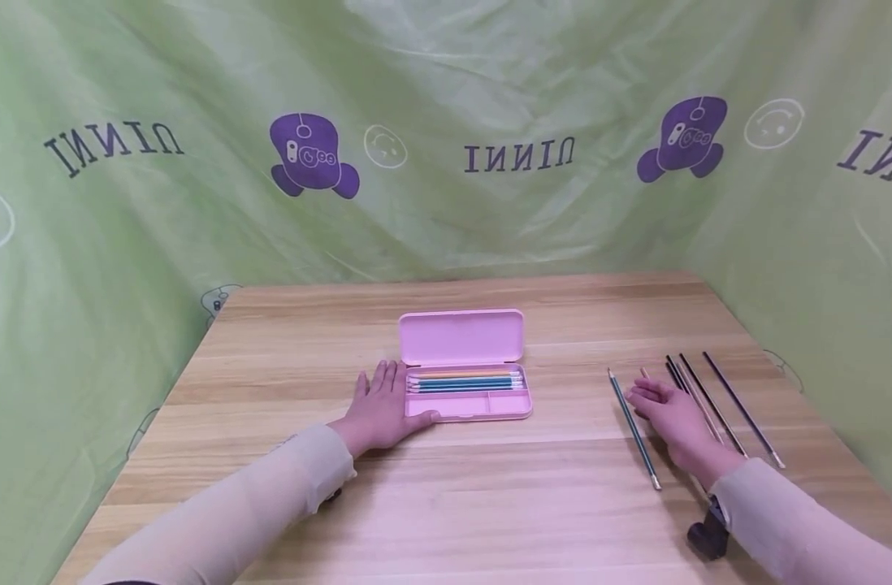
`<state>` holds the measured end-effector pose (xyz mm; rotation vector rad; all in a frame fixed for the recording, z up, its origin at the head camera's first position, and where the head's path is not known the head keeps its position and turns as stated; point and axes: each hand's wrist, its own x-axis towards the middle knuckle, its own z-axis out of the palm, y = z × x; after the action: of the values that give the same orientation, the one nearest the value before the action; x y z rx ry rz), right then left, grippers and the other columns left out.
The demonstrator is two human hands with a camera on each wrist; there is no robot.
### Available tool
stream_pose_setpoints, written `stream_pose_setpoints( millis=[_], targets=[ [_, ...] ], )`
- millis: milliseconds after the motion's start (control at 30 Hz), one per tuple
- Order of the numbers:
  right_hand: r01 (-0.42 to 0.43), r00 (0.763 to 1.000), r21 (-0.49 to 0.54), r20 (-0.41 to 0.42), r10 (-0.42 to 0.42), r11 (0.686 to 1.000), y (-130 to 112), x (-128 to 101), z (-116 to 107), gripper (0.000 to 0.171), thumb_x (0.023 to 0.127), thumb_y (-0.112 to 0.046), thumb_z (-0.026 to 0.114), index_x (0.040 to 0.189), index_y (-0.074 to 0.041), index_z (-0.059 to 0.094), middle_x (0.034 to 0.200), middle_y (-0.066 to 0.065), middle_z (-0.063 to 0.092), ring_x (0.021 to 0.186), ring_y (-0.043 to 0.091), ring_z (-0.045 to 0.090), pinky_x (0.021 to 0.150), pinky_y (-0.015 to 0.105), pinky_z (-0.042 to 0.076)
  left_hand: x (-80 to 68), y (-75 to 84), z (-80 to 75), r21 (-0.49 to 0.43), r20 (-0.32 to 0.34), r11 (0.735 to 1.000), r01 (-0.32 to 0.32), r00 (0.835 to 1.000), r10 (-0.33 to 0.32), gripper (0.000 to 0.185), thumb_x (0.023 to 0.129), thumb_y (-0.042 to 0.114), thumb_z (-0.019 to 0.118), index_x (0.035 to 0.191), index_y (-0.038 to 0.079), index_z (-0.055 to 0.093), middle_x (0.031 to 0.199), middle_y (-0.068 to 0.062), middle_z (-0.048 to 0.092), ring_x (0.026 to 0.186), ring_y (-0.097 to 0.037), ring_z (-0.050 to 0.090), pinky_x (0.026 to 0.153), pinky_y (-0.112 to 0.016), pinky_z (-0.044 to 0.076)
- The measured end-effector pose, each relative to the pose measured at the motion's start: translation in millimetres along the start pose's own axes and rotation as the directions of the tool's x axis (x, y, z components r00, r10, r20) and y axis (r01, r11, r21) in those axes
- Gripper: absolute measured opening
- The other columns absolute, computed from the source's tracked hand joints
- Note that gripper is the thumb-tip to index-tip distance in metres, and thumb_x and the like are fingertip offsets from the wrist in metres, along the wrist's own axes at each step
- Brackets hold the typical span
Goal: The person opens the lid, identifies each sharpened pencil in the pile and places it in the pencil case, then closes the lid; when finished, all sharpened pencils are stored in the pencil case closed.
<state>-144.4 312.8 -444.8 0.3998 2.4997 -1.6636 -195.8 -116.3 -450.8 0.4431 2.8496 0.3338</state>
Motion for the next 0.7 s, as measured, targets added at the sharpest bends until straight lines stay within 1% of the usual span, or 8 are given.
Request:
stream_pose_setpoints(
  millis=[33, 100, 200, 267, 300, 367, 567, 700],
  targets=[
    [0.003, 1.0, -0.025, -0.004, -0.003, 1.0, 1.2, -0.5, 1.4, 0.063, 0.107, -0.018, 0.056, 0.153, 0.016, 0.029, 0.152, 0.036, 0.039, 0.127, 0.03, 0.057, 0.088, 0.011, 0.049, 0.3, -0.3, 0.9, -0.001, 0.002, 1.0, 0.001, 1.0, -0.001, 0.114, 0.095, 0.075, 0.05, 0.163, -0.006, 0.009, 0.168, -0.029, 0.008, 0.156, -0.041, 0.003, 0.122, -0.059, -0.005],
    [0.021, 1.0, -0.081, -0.011, -0.022, 0.996, 3.1, -1.6, 4.2, 0.063, 0.105, -0.017, 0.06, 0.151, 0.017, 0.032, 0.149, 0.037, 0.042, 0.134, 0.043, 0.049, 0.095, 0.019, 0.05, -0.1, -0.7, 1.7, -0.007, 0.003, 1.0, -0.003, 1.0, 0.003, 0.113, 0.095, 0.075, 0.049, 0.163, -0.006, 0.009, 0.168, -0.029, 0.008, 0.156, -0.042, 0.003, 0.122, -0.059, -0.005],
    [0.069, 0.997, -0.199, -0.01, -0.072, 0.978, 4.7, -3.6, 7.0, 0.066, 0.101, -0.016, 0.066, 0.148, 0.019, 0.036, 0.144, 0.038, 0.048, 0.132, 0.049, 0.05, 0.104, 0.039, 0.05, -0.7, -1.6, 2.1, -0.013, 0.013, 1.0, -0.005, 1.0, 0.005, 0.113, 0.095, 0.076, 0.048, 0.163, -0.005, 0.008, 0.168, -0.028, 0.007, 0.156, -0.041, 0.001, 0.122, -0.059, -0.005],
    [0.107, 0.994, -0.277, 0.001, -0.111, 0.955, 5.0, -3.7, 8.2, 0.068, 0.098, -0.017, 0.071, 0.145, 0.02, 0.039, 0.14, 0.039, 0.051, 0.128, 0.051, 0.053, 0.105, 0.051, 0.048, -1.7, -2.1, 0.9, -0.021, 0.003, 1.0, -0.01, 1.0, 0.01, 0.113, 0.095, 0.075, 0.049, 0.163, -0.006, 0.01, 0.168, -0.028, 0.008, 0.156, -0.042, 0.002, 0.122, -0.06, -0.004],
    [0.126, 0.991, -0.311, 0.003, -0.131, 0.942, 4.9, -3.3, 8.6, 0.068, 0.097, -0.017, 0.072, 0.144, 0.021, 0.041, 0.137, 0.04, 0.053, 0.125, 0.052, 0.055, 0.104, 0.055, 0.047, -1.6, -2.5, 0.5, -0.023, 0.004, 1.0, -0.008, 1.0, 0.008, 0.113, 0.095, 0.075, 0.049, 0.163, -0.005, 0.009, 0.168, -0.028, 0.008, 0.156, -0.041, 0.002, 0.122, -0.06, -0.003],
    [0.164, 0.985, -0.363, 0.009, -0.173, 0.917, 4.4, -1.6, 8.7, 0.068, 0.095, -0.016, 0.075, 0.141, 0.022, 0.044, 0.133, 0.04, 0.056, 0.121, 0.052, 0.058, 0.102, 0.056, 0.048, -1.9, -2.9, -0.9, -0.031, -0.015, 0.999, -0.016, 1.0, 0.015, 0.113, 0.094, 0.075, 0.051, 0.162, -0.006, 0.011, 0.168, -0.029, 0.01, 0.156, -0.042, 0.004, 0.122, -0.062, -0.002],
    [0.253, 0.96, -0.498, 0.025, -0.278, 0.83, 3.2, 5.6, 6.1, 0.052, 0.092, -0.015, 0.077, 0.127, 0.02, 0.058, 0.114, 0.031, 0.068, 0.105, 0.045, 0.067, 0.093, 0.057, 0.053, 2.3, -5.2, 0.9, -0.022, 0.001, 1.0, -0.008, 1.0, 0.008, 0.115, 0.094, 0.077, 0.048, 0.163, -0.005, 0.006, 0.168, -0.028, 0.004, 0.156, -0.041, -0.001, 0.122, -0.061, -0.004],
    [0.272, 0.957, -0.528, 0.06, -0.285, 0.804, 4.3, 10.4, 1.1, 0.04, 0.093, -0.013, 0.076, 0.117, 0.015, 0.064, 0.101, 0.021, 0.072, 0.097, 0.037, 0.068, 0.088, 0.055, 0.054, 2.9, -4.5, 2.7, -0.024, 0.002, 1.0, -0.012, 1.0, 0.012, 0.115, 0.094, 0.076, 0.049, 0.162, -0.006, 0.007, 0.168, -0.029, 0.005, 0.156, -0.042, 0.0, 0.122, -0.061, -0.004]
  ],
)
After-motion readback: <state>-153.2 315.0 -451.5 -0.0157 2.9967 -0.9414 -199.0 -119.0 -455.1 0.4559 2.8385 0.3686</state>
